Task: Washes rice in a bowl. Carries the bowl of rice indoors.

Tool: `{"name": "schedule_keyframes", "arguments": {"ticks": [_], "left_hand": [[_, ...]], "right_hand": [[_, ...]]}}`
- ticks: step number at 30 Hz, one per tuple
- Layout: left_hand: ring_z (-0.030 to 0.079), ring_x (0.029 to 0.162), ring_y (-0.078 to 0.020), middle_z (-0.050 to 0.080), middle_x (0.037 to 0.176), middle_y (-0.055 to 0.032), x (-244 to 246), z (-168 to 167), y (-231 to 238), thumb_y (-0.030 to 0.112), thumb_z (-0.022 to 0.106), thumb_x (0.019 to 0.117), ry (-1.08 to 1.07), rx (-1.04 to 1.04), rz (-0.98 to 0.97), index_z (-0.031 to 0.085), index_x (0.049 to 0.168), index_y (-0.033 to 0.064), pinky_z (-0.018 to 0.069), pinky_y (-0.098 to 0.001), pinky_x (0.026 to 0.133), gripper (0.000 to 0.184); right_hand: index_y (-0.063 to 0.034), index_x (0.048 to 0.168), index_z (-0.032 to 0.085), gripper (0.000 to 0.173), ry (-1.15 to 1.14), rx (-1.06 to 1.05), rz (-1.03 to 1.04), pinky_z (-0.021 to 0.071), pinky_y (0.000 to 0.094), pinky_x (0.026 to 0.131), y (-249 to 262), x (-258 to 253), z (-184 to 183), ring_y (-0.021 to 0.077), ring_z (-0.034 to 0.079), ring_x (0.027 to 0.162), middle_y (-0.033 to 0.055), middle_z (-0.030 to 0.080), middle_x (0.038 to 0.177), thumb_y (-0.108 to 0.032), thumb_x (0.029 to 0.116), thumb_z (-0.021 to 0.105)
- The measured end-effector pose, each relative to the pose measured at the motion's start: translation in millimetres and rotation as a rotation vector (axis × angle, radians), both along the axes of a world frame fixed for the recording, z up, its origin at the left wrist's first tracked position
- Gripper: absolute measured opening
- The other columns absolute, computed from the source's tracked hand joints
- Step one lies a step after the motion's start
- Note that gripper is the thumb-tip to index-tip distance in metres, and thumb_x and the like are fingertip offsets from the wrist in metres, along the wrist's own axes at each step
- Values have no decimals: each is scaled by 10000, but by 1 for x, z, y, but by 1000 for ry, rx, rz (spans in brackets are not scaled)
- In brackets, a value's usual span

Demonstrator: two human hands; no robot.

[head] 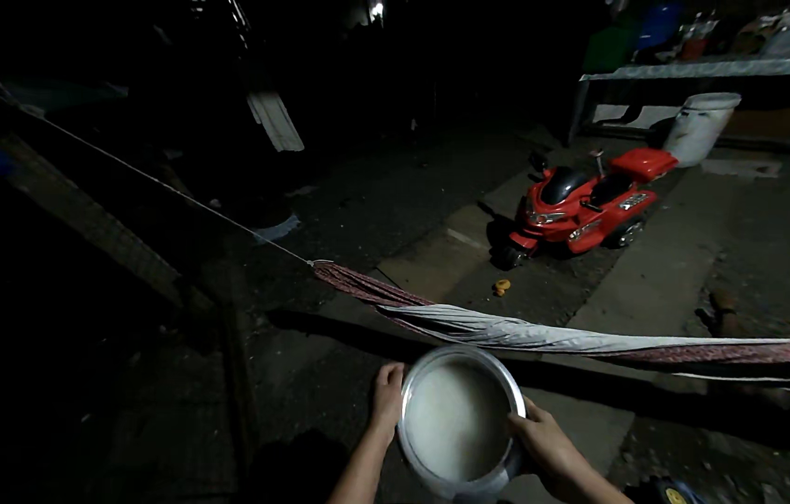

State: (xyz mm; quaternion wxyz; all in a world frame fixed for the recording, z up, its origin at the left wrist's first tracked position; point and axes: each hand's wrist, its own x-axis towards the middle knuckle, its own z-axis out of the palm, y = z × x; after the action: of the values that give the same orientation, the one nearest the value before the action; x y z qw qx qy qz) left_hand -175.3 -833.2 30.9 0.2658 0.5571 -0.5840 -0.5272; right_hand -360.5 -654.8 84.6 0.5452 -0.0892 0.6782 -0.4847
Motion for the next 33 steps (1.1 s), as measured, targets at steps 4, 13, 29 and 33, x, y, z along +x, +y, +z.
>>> {"name": "schedule_keyframes", "arguments": {"ticks": [4,13,29,33], "left_hand": [[660,1120,-315,667,1231,-212,8,-41,11,383,445,1097,374,467,342,595,1320,-5,545,-517,947,472],[602,1208,-326,609,1345,-198,7,-50,-14,399,402,1098,531,610,468,536,1402,46,499,-548,984,484],[660,1085,-259,647,1259,-177,-18,76,-53,282,464,1101,23,180,-179,588,1349,13,544,-407,903,386],[610,1202,-322,622,1359,-149,-43,100,-30,611,318,1064,-303,333,-570,534,1452,143,485,-530,956,645]], "right_hand": [[-140,1505,453,503,77,31,99,621,489,644,-25,-4,3,313,722,804,198,679,1051,-66,1018,551],[-144,1495,484,485,260,69,254,594,546,833,-80,-9,-2,341,696,1039,205,654,1238,-140,1022,590],[-157,1538,381,510,-95,-86,-76,603,505,606,-54,-11,-37,332,709,762,214,668,1003,-68,1042,461],[-152,1529,374,484,-146,-143,-99,611,498,614,-44,-10,-48,332,719,783,218,680,1029,-80,1053,419]]}}
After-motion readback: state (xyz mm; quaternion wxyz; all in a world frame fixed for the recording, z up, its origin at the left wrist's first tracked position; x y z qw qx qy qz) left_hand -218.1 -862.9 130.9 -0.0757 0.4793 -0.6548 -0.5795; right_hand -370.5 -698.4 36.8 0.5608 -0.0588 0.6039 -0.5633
